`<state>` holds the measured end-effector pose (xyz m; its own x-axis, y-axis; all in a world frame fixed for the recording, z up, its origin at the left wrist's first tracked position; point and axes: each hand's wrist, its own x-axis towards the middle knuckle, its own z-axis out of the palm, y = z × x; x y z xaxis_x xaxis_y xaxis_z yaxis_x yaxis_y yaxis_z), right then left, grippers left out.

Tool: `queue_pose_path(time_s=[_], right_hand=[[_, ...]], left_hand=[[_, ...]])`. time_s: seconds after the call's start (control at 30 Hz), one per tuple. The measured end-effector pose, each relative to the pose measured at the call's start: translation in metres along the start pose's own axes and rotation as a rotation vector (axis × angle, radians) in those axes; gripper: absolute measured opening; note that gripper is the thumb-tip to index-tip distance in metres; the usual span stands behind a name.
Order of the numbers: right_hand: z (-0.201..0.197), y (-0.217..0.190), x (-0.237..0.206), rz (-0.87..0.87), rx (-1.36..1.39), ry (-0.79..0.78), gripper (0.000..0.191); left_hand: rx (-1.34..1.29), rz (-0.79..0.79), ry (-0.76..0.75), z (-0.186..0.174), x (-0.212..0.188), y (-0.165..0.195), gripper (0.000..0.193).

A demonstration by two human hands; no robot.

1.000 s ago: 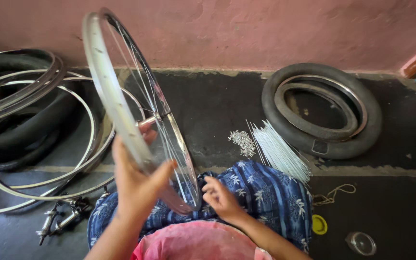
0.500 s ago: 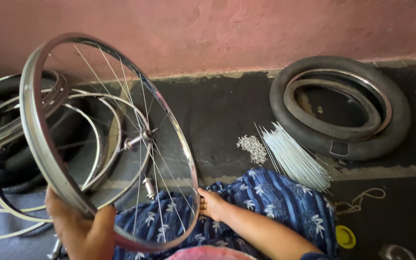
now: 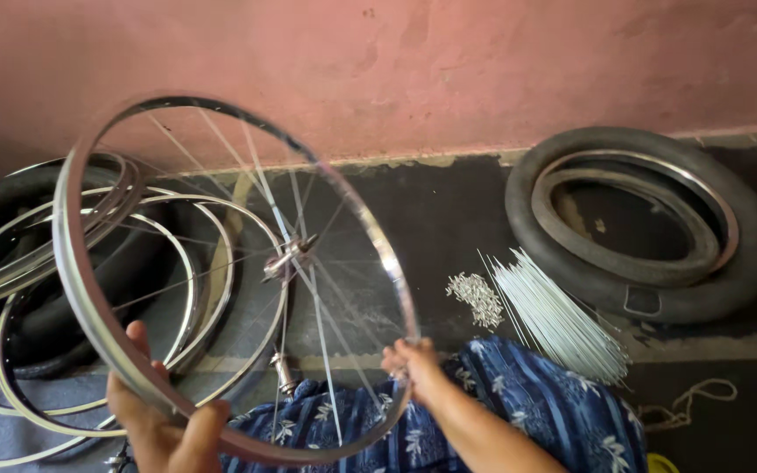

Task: The person sits on the floor lacing a bicycle wheel, threading spokes through the hub flanges and guiding each spoke end into the rim eyelets, rotating the wheel on their lap to reach new positions and picking new spokes from a bundle beside them.

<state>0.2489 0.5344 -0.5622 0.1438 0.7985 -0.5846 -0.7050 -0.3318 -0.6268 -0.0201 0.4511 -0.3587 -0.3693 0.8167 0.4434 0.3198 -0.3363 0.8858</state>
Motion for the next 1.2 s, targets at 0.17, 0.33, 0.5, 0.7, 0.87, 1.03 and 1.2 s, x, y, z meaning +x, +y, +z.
queue_pose_path(time_s=[0.17,0.33,0.5,0.7,0.87,1.03,1.2], right_hand=[[-0.017,-0.081,0.040,-0.424,-0.321,0.149,0.040],[-0.052,-0.147,0.053,-0.700,-0.408,0.203,0.042],[-0.073,-0.158,0.066,-0.723,-0.387,0.223,0.046],[-0.064,-0.136,0.097,-0.686,-0.405,0.255,0.043],[-0.057,-0.109,0.118,-0.594,-0.433,0.294,0.043],[-0.054,-0.099,0.123,-0.533,-0.548,0.328,0.044],[-0.051,-0.094,0.124,-0.509,-0.547,0.325,0.052]], left_hand=[[-0.168,-0.196,-0.125,0.014,0.032,-0.064,0.107],[-0.448,-0.386,-0.248,0.061,0.028,-0.139,0.089],[-0.455,-0.485,-0.333,0.092,0.013,-0.182,0.085],[-0.518,-0.637,-0.274,0.096,0.017,-0.205,0.087],[-0.499,-0.725,-0.255,0.097,0.036,-0.224,0.085],[-0.482,-0.875,-0.188,0.102,0.048,-0.240,0.085],[-0.297,-1.193,-0.118,0.100,0.052,-0.252,0.082]])
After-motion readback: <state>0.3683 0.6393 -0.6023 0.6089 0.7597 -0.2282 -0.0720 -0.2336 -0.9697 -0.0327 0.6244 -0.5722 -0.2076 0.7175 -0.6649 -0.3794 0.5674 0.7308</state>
